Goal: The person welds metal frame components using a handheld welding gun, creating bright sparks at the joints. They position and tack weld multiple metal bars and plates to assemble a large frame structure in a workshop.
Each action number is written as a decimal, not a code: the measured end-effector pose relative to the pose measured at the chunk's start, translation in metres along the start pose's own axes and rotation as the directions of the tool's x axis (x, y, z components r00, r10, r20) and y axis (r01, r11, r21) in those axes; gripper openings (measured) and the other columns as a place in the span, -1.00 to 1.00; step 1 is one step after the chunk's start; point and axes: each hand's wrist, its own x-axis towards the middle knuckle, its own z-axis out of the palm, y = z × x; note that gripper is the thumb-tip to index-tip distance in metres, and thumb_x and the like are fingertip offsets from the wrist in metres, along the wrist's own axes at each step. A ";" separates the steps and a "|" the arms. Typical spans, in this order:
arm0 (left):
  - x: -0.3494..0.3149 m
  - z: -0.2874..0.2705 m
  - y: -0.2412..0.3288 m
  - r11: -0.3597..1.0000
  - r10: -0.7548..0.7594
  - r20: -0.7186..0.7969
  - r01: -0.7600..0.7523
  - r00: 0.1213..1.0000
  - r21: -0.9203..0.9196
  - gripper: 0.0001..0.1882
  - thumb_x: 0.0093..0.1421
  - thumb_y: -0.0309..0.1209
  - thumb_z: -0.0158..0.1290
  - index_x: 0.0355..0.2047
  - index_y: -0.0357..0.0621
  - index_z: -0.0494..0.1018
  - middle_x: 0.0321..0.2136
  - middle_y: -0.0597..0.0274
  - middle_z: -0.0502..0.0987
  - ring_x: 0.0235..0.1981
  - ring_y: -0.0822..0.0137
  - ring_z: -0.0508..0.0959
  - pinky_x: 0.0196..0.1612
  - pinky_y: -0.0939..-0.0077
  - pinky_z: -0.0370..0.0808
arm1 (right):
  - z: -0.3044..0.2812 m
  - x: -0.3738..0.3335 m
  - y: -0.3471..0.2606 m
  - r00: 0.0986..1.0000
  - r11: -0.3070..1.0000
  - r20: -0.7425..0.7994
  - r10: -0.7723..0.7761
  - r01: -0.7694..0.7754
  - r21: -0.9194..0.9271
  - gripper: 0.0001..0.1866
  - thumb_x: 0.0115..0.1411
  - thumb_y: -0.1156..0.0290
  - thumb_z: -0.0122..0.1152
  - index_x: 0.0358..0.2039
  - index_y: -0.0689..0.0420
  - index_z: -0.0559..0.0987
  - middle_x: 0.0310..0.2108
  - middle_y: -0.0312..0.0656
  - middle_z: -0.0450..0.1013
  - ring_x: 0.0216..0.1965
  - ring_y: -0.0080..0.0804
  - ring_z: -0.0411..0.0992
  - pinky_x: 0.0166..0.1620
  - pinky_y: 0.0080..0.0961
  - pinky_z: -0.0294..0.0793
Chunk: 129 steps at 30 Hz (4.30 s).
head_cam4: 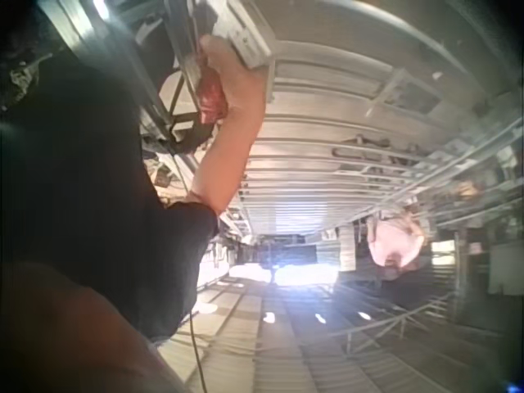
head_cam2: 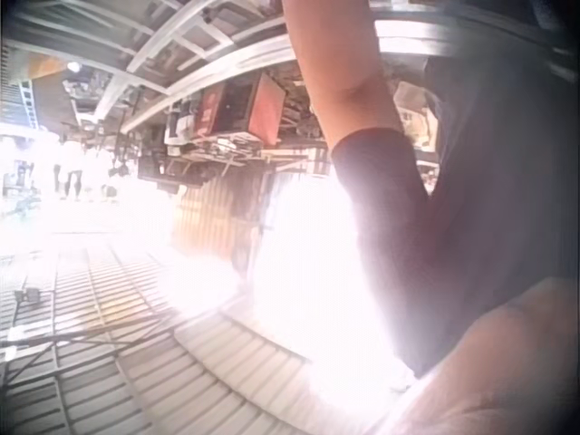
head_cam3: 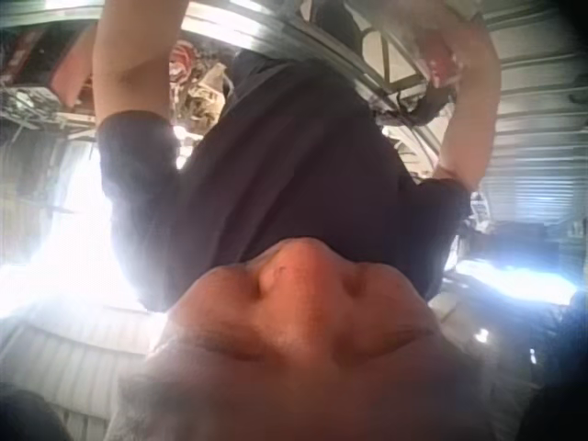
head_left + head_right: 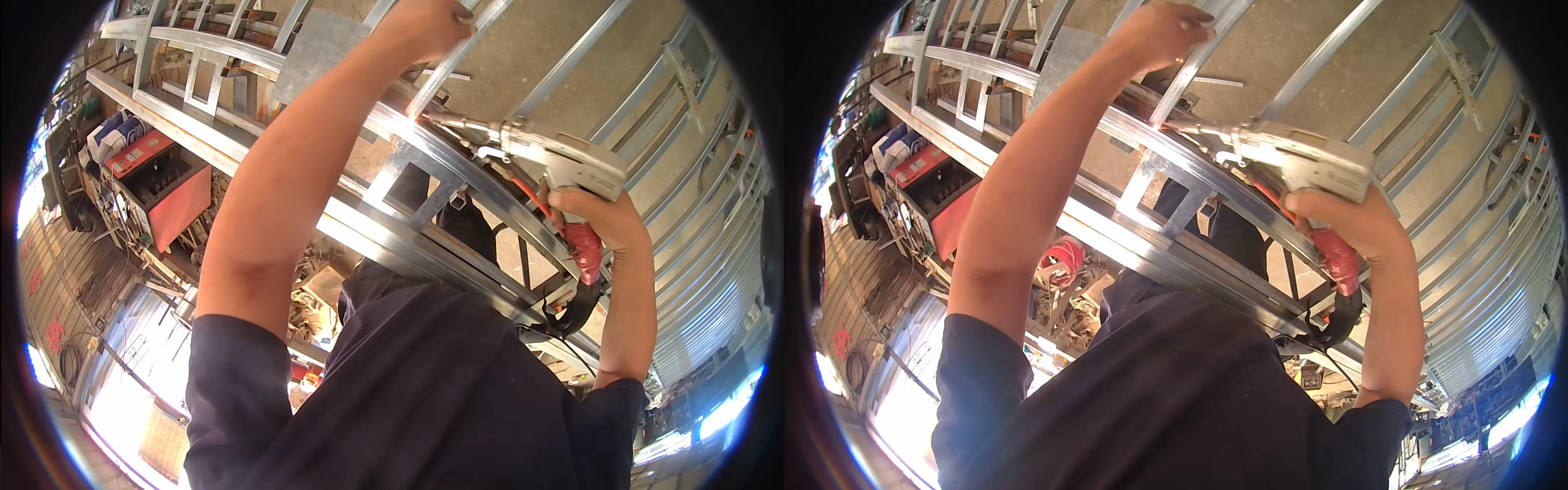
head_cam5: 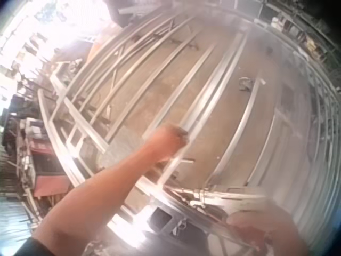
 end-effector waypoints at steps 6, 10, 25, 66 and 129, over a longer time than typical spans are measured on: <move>-0.035 -0.092 -0.086 0.994 -0.044 -0.277 0.071 0.960 0.087 -0.10 0.15 0.05 0.32 0.40 -0.11 0.32 0.15 -0.20 0.56 0.12 -0.04 0.61 0.17 0.19 0.53 | -0.012 -0.031 0.011 0.986 0.990 -0.091 -0.138 0.140 0.023 -0.47 -0.01 0.29 0.56 -0.03 0.23 0.62 -0.33 -0.12 0.61 -0.47 -0.40 0.55 -0.43 -0.40 0.59; -0.087 -0.081 -0.093 0.849 -0.321 -0.285 0.407 0.903 0.336 0.25 -0.07 0.18 0.43 0.52 0.00 0.08 0.36 -0.28 0.28 0.36 -0.22 0.32 0.34 -0.08 0.35 | -0.004 -0.052 0.015 0.978 0.988 -0.159 -0.138 0.147 0.047 -0.49 -0.04 0.26 0.55 -0.10 0.23 0.63 -0.34 -0.14 0.61 -0.47 -0.39 0.56 -0.42 -0.41 0.59; -0.094 -0.099 -0.098 0.935 -0.312 -0.223 0.340 0.924 0.102 -0.16 0.13 -0.14 0.35 0.33 -0.29 0.36 0.13 -0.28 0.53 0.21 -0.10 0.53 0.23 0.11 0.48 | 0.009 -0.102 0.046 0.951 0.961 -0.163 -0.262 0.273 0.051 -0.53 0.04 0.30 0.52 -0.07 0.23 0.62 -0.32 -0.15 0.61 -0.44 -0.39 0.56 -0.36 -0.39 0.59; 0.018 -0.087 -0.066 0.992 -0.065 0.319 0.028 0.945 0.121 -0.63 0.32 -0.14 0.13 -0.11 -0.18 0.68 -0.19 -0.13 0.69 -0.10 -0.18 0.66 -0.01 0.01 0.58 | 0.114 -0.001 -0.098 0.992 0.997 -0.129 -0.006 -0.005 -0.079 -0.39 0.10 0.39 0.52 0.16 0.27 0.55 -0.34 -0.23 0.59 -0.38 -0.48 0.52 -0.26 -0.46 0.57; 0.025 -0.094 -0.066 0.991 -0.117 0.368 0.086 0.922 0.101 -0.63 0.23 -0.07 0.24 -0.17 -0.10 0.72 -0.31 -0.04 0.71 -0.17 -0.07 0.69 -0.07 0.08 0.59 | 0.088 0.069 -0.075 0.995 0.991 0.087 0.045 -0.033 -0.132 -0.32 0.14 0.26 0.56 0.23 0.22 0.51 -0.16 -0.18 0.60 -0.27 -0.50 0.55 -0.24 -0.45 0.62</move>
